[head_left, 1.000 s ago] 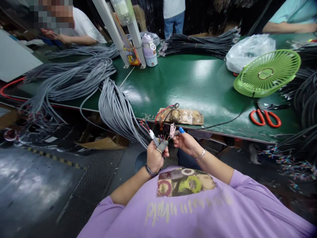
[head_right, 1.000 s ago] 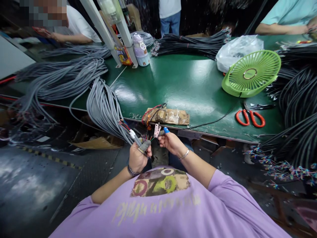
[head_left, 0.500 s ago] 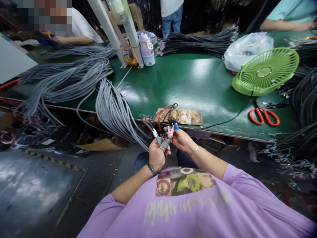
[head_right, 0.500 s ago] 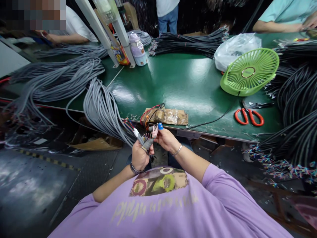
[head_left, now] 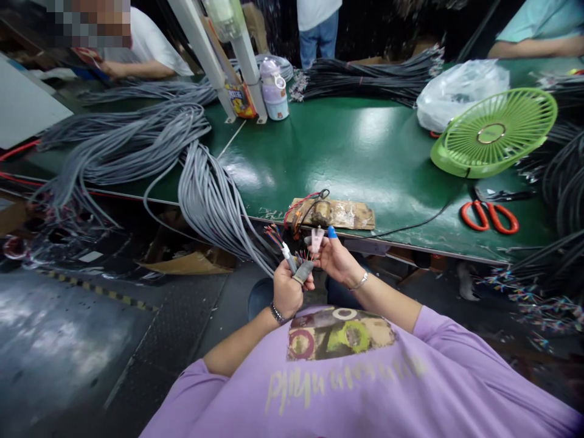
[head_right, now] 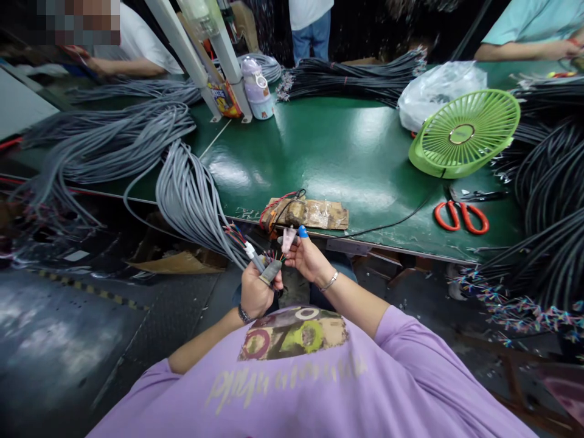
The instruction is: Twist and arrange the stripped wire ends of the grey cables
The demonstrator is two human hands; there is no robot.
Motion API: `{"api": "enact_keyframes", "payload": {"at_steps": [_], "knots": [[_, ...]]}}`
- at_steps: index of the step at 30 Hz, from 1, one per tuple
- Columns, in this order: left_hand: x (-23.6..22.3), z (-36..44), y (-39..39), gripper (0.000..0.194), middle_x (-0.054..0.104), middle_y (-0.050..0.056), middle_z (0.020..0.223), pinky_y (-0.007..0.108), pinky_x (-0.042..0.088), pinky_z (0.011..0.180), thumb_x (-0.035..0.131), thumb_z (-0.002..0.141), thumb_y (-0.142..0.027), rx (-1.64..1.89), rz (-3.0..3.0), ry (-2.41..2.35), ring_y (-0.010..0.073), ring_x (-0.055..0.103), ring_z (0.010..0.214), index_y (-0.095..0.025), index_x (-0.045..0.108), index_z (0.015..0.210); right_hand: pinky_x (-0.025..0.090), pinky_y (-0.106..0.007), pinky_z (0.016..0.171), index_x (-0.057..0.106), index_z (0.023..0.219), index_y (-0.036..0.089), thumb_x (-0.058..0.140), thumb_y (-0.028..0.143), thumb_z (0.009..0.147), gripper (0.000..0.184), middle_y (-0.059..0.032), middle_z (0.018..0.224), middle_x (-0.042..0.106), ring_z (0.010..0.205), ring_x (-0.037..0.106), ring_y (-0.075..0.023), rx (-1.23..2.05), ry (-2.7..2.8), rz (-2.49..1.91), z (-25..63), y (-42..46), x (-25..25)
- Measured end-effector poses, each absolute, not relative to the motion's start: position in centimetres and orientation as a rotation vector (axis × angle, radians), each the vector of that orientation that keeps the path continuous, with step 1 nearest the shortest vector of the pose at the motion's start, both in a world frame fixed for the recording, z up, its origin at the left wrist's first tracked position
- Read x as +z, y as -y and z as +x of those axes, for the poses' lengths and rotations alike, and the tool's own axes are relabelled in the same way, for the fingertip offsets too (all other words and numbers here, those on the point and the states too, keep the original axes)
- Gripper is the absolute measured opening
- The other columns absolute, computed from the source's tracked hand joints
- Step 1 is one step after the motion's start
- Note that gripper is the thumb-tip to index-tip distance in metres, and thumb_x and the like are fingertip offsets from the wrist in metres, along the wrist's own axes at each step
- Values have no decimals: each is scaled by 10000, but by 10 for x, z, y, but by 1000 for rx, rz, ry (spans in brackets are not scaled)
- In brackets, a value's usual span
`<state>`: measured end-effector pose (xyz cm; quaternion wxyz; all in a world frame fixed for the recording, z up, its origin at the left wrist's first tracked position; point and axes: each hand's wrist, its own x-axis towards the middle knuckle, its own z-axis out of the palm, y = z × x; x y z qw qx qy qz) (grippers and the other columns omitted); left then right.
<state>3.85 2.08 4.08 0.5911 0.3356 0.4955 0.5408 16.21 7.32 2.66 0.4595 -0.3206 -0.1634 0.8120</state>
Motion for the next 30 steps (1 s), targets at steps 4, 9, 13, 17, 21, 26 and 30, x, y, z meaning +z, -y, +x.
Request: {"api": "enact_keyframes", "payload": {"at_steps": [4,9,13,17,21,26,30], "knots": [[41,36,-21,311,556,-75,496,167,375,346,744,668,-385,1316,781,-1154,63,481,344,-185,526,763,467,-216,524,648,852,174,513,585,827,433,-28,728,636,558,533,-95,2009,408,-811,167,-78,32],[41,39,-26,295,579,-57,499,170,397,351,738,679,-385,1361,863,-1192,76,510,355,-177,546,765,452,-185,495,662,855,158,611,504,798,355,-14,693,617,541,515,-75,1938,448,-812,166,-78,31],[43,38,-27,277,582,-45,502,172,415,361,723,698,-390,1358,974,-1255,76,515,364,-167,567,751,441,-191,465,659,822,161,653,522,755,366,11,607,577,491,477,-71,1906,459,-874,163,-77,31],[42,34,-29,268,585,-43,513,180,435,380,716,705,-388,1383,1066,-1306,77,521,375,-164,573,743,451,-200,489,658,799,162,686,479,743,323,9,608,606,510,516,-81,1931,368,-903,163,-77,37],[35,31,-29,254,588,-43,516,182,441,391,707,711,-379,1388,1157,-1322,82,532,388,-163,579,742,468,-206,552,673,823,158,667,442,778,287,-16,680,666,584,578,-91,1953,310,-896,164,-78,40],[30,33,-28,197,580,-45,509,176,431,399,684,735,-337,1352,1246,-1304,81,536,395,-169,580,729,456,-189,552,682,803,151,681,416,774,267,-20,670,672,583,578,-82,1902,308,-895,162,-79,35],[29,34,-29,194,580,-45,520,176,424,396,693,721,-328,1360,1243,-1281,82,537,399,-173,576,722,463,-197,554,681,815,144,669,415,785,274,-29,692,674,588,577,-88,1885,291,-884,160,-78,33]]}}
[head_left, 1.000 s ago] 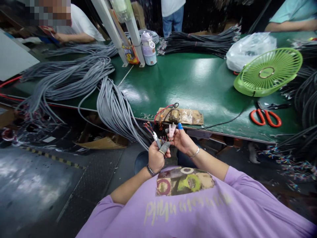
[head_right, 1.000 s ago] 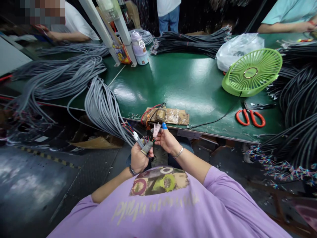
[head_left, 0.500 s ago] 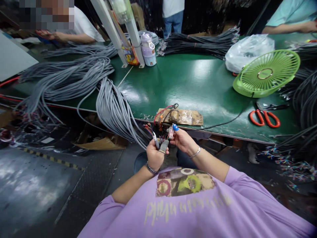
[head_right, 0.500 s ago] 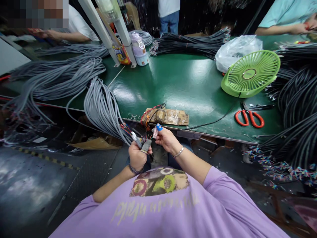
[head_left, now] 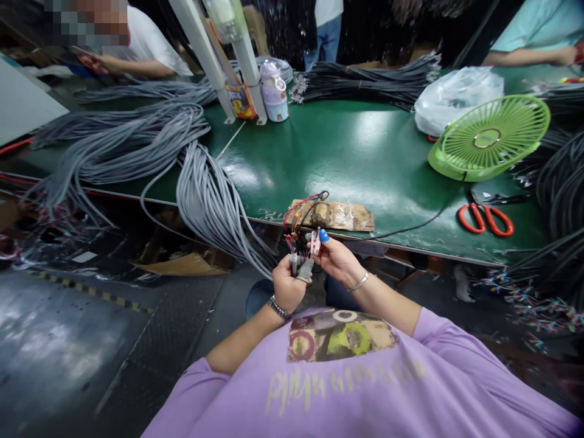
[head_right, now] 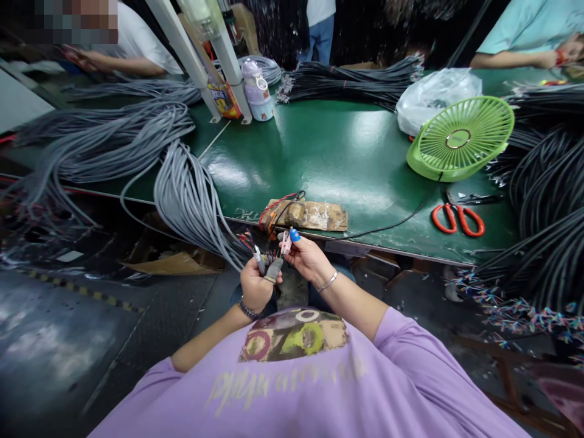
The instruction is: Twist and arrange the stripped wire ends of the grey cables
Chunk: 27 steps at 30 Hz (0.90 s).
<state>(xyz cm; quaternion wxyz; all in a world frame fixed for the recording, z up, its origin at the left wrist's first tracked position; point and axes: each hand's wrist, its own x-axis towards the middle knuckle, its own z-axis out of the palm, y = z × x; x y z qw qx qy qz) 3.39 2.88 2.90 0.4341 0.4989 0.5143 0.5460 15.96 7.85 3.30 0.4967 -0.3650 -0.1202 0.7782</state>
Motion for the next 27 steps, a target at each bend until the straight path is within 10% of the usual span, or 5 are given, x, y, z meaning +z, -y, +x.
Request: {"api": "enact_keyframes", "payload": {"at_steps": [10,27], "knots": [[34,30,-21,257,575,-48,519,175,436,388,701,725,-381,1336,1111,-1286,77,534,392,-164,565,727,468,-215,540,621,828,180,504,610,820,446,-18,727,646,587,561,-99,2020,241,-776,165,-71,28],[18,10,-21,418,710,110,814,212,410,495,614,769,-526,873,960,-919,165,665,638,-121,647,864,423,-249,602,669,828,170,679,434,734,281,-14,733,638,625,525,-110,1642,1128,-1120,183,-38,16]]}}
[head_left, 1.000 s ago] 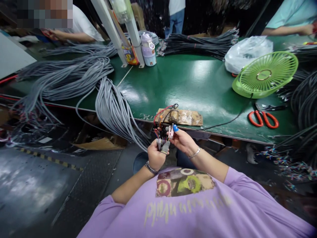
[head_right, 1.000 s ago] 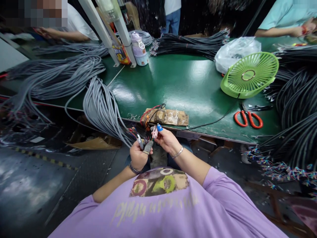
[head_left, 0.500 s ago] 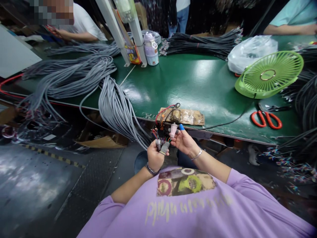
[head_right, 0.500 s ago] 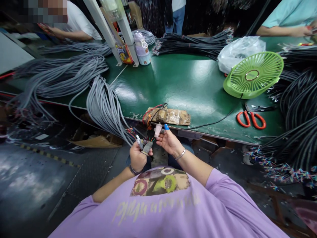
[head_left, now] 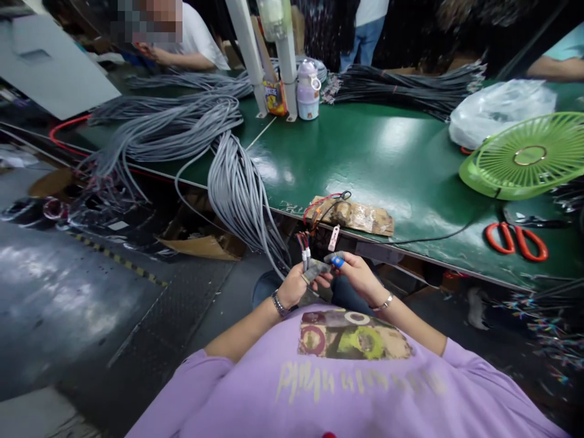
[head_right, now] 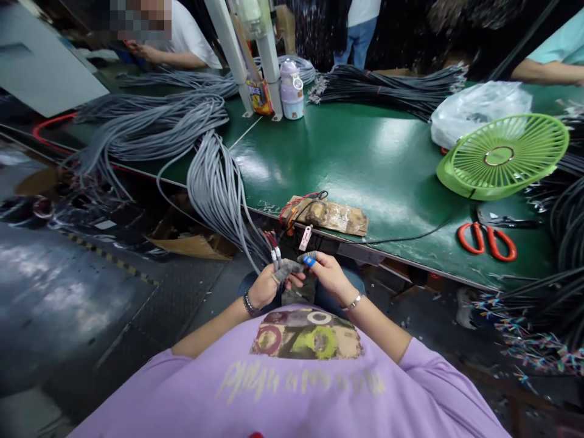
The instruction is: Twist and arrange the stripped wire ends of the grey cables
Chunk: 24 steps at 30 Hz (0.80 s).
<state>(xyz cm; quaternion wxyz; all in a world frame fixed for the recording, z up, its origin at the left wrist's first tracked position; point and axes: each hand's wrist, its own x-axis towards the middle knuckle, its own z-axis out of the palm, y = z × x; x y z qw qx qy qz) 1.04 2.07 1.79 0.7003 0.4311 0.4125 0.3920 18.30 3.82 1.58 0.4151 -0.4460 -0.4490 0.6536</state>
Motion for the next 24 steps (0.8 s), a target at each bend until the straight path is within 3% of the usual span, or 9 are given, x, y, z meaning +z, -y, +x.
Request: {"api": "enact_keyframes", "payload": {"at_steps": [4,8,12,15,20,24], "knots": [[15,8,-16,445,693,85,727,203,357,463,581,783,-554,673,1119,-918,130,612,558,-113,640,812,459,-290,709,646,982,199,626,413,795,285,-34,876,646,753,563,-147,1478,1429,-989,179,-31,26],[19,8,-13,456,679,61,698,253,465,592,618,739,-569,565,1206,-886,151,602,608,-116,658,776,448,-294,733,648,819,188,607,381,819,197,-38,824,606,772,546,-155,1282,1673,-928,174,-27,33],[24,-1,-12,361,679,48,720,292,496,692,664,721,-507,555,1336,-803,178,616,698,-150,687,774,423,-276,674,625,755,190,614,385,811,203,-28,772,573,712,512,-147,1302,1701,-948,173,-22,33],[25,-12,-12,332,689,66,755,285,499,695,674,726,-472,648,1308,-825,182,627,727,-156,700,824,412,-270,648,604,737,186,644,407,775,228,-17,734,568,671,493,-141,1421,1584,-991,173,-19,30],[32,-20,-13,395,696,105,895,196,421,505,585,801,-480,1116,1052,-1175,121,597,614,-145,677,989,398,-259,642,586,725,176,674,424,732,263,6,692,558,642,462,-123,1578,1436,-998,169,-17,22],[40,-7,-13,316,694,63,872,240,477,702,729,695,-372,1098,1275,-1183,148,615,746,-172,692,937,389,-251,623,578,688,171,685,429,709,280,13,673,539,635,447,-119,1609,1464,-987,163,-16,17]]}}
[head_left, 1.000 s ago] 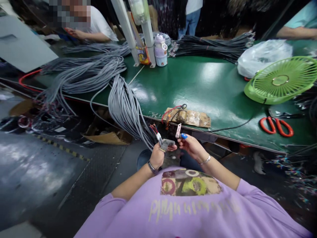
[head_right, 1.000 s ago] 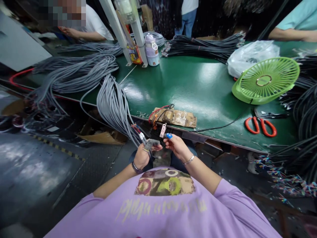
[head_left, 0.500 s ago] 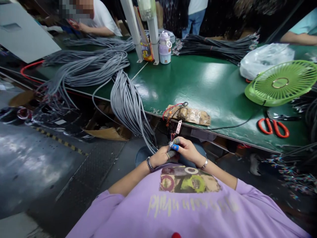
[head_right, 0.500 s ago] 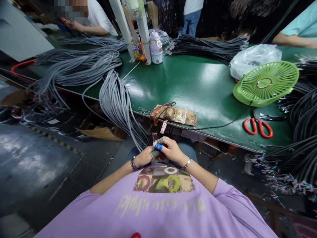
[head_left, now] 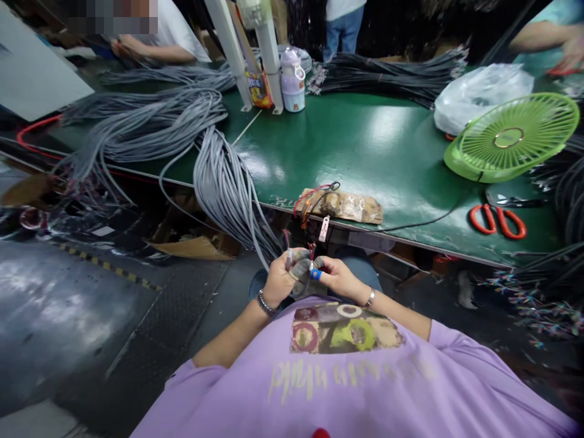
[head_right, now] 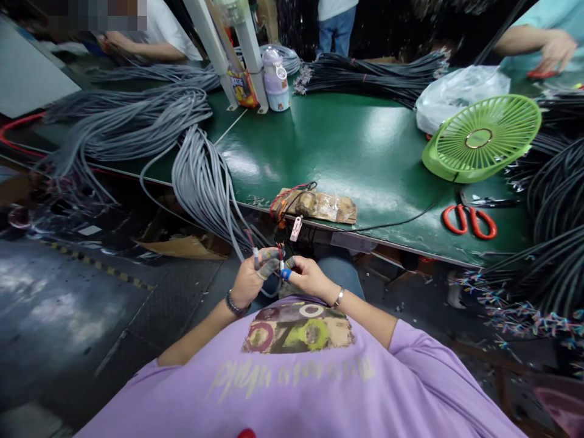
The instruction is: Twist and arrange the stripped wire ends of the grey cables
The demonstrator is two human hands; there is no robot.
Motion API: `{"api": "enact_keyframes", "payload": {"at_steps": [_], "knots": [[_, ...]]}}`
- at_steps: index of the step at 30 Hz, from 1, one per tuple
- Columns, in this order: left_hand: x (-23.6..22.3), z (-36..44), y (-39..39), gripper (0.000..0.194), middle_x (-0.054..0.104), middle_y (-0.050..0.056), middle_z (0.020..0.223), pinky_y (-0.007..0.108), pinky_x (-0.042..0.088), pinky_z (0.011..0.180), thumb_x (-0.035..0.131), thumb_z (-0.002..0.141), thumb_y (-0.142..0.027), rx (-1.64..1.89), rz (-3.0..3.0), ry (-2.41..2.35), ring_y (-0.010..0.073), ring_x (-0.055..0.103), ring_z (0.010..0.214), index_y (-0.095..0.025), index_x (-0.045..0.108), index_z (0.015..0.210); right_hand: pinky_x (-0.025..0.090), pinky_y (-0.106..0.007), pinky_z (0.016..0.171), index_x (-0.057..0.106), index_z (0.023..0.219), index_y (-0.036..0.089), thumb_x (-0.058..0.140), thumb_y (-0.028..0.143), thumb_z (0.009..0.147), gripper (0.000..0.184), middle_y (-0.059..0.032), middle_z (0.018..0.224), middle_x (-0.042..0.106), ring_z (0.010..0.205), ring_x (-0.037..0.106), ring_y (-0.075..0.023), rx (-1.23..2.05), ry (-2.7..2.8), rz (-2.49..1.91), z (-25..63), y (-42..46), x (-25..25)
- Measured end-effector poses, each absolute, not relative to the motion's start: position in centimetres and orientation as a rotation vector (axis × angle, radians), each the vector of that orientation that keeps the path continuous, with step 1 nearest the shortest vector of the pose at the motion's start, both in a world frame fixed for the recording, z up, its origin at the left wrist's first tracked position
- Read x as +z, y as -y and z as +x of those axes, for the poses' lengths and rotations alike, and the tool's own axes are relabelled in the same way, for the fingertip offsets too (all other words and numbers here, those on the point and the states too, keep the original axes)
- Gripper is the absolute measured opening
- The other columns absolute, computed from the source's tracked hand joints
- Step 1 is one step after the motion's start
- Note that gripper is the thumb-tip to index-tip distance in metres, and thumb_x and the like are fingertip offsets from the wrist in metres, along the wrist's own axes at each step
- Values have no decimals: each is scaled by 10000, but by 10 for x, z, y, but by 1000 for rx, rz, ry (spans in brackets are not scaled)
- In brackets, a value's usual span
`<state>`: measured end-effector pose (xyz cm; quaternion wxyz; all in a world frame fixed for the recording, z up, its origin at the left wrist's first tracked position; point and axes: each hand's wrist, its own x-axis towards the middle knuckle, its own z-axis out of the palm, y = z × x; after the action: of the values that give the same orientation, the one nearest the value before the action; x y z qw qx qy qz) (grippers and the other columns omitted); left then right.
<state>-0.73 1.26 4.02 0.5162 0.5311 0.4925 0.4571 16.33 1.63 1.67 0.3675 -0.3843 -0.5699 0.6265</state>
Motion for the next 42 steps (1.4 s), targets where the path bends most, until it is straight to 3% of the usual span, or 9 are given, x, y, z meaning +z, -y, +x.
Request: {"api": "enact_keyframes", "payload": {"at_steps": [4,9,15,19,26,32,37,42], "knots": [[39,5,-14,218,672,33,766,249,472,693,766,648,-312,1065,1381,-1243,150,597,715,-164,688,788,395,-254,630,584,686,165,711,438,672,301,19,666,545,632,449,-116,1641,1437,-996,163,-15,17],[37,7,-16,267,652,20,644,225,462,553,722,689,-401,1012,1095,-1251,129,590,575,-147,663,745,367,-240,560,577,638,163,663,453,718,314,23,592,515,565,421,-102,1616,1338,-1109,175,-20,21],[37,10,-12,332,637,29,567,204,439,475,692,711,-458,887,975,-1174,108,568,465,-147,595,642,424,-269,642,628,806,181,674,417,729,253,-8,740,611,653,504,-126,1517,1278,-1094,175,-31,33],[35,12,-9,324,632,23,550,212,439,467,711,692,-452,825,991,-1130,115,566,458,-152,594,663,415,-260,611,616,723,175,732,413,658,273,10,673,598,610,490,-115,1620,1231,-1038,168,-37,37],[32,12,-7,325,634,32,568,204,425,483,663,750,-448,886,1026,-1101,103,549,480,-149,612,632,270,-215,467,564,632,162,724,376,639,267,57,514,468,467,345,-63,1784,937,-1115,167,-35,26],[29,14,-9,321,652,35,596,228,461,535,668,739,-462,937,963,-1132,121,582,527,-153,625,669,334,-229,518,613,690,162,729,395,650,263,35,593,532,533,405,-81,1625,1035,-1143,166,-32,27],[32,14,-11,312,645,20,584,186,356,407,674,731,-451,901,918,-1125,92,551,431,-152,595,688,344,-227,519,634,741,162,720,431,665,292,17,646,568,558,430,-89,1651,1076,-1116,166,-35,29],[34,13,-10,321,626,17,546,182,331,386,661,746,-435,865,968,-1090,81,531,394,-147,571,637,337,-225,525,648,764,159,729,434,659,306,1,695,593,574,449,-89,1696,1107,-1086,166,-38,29]]}}
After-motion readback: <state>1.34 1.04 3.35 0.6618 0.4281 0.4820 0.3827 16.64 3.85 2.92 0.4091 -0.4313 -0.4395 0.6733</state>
